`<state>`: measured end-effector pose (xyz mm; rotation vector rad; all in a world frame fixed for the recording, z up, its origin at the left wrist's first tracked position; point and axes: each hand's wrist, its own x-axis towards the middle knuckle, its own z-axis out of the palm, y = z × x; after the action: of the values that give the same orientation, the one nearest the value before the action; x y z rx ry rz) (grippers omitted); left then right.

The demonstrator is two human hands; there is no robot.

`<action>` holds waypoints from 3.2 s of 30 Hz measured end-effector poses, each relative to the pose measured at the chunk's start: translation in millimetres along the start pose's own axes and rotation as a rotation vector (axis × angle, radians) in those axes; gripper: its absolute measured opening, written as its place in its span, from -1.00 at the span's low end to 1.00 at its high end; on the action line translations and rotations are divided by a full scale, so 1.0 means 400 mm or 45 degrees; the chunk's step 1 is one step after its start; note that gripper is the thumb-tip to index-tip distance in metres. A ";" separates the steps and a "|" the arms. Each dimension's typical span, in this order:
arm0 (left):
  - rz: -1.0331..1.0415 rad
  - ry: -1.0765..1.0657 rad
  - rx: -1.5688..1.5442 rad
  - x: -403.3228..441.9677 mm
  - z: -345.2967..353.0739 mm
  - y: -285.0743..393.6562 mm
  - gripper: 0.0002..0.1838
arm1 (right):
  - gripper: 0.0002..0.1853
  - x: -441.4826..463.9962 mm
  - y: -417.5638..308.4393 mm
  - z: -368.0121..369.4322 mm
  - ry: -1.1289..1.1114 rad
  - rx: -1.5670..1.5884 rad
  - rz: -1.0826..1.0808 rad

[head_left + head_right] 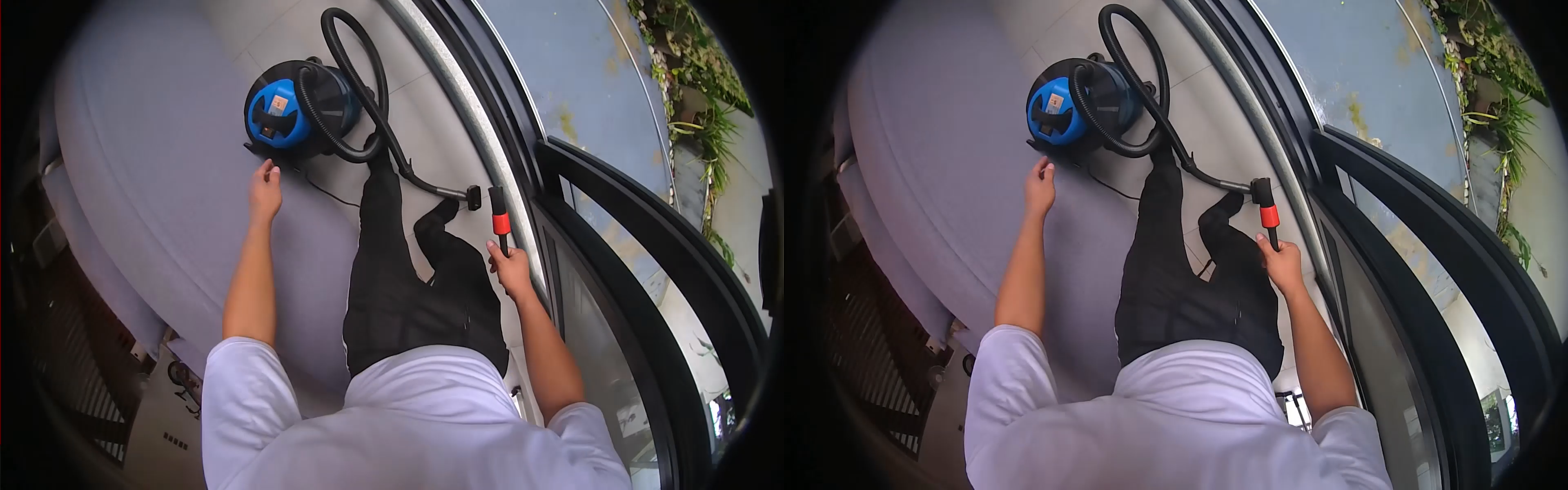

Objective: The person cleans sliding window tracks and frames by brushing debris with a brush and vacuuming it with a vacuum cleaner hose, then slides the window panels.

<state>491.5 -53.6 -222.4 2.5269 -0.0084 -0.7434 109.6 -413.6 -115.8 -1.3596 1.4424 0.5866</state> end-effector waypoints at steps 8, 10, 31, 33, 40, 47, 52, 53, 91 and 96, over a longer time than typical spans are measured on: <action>0.194 0.614 0.414 0.225 0.189 -0.152 -0.48 | -0.43 0.325 0.116 0.292 -0.107 -0.003 0.220; 0.221 0.604 0.351 0.225 0.198 -0.134 -0.45 | -0.41 0.356 0.105 0.314 -0.137 -0.042 0.249; 0.482 0.417 0.033 0.029 0.322 0.082 -0.68 | -0.54 0.587 0.274 0.438 -0.209 0.210 0.763; 0.870 -0.415 0.058 -0.012 0.556 0.204 -0.76 | -0.62 0.633 0.344 0.452 -0.253 0.338 0.832; 1.565 -0.707 1.269 0.157 1.330 -0.177 -0.44 | -0.64 0.715 0.360 0.416 -0.254 0.227 0.846; 1.089 -1.565 1.666 0.041 1.072 0.079 -0.70 | -0.35 0.773 0.366 0.360 0.080 0.585 0.882; 0.744 -1.976 1.535 0.050 0.652 0.410 -0.51 | -0.19 0.664 0.284 0.380 0.046 0.714 0.913; 0.641 -2.034 1.468 0.062 0.570 0.488 -0.43 | -0.22 0.625 0.248 0.386 0.009 0.959 0.881; 0.931 -1.411 0.746 -0.111 0.296 0.942 -0.39 | -0.66 0.615 0.197 0.330 0.285 0.878 0.717; 0.904 -1.415 0.842 -0.127 0.302 0.988 -0.39 | -0.74 0.178 0.033 0.155 0.528 0.720 0.366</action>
<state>438.8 -447.9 -99.0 1.9678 -1.6174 -1.8640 129.8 -386.8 -205.4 -0.8530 1.9725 0.0448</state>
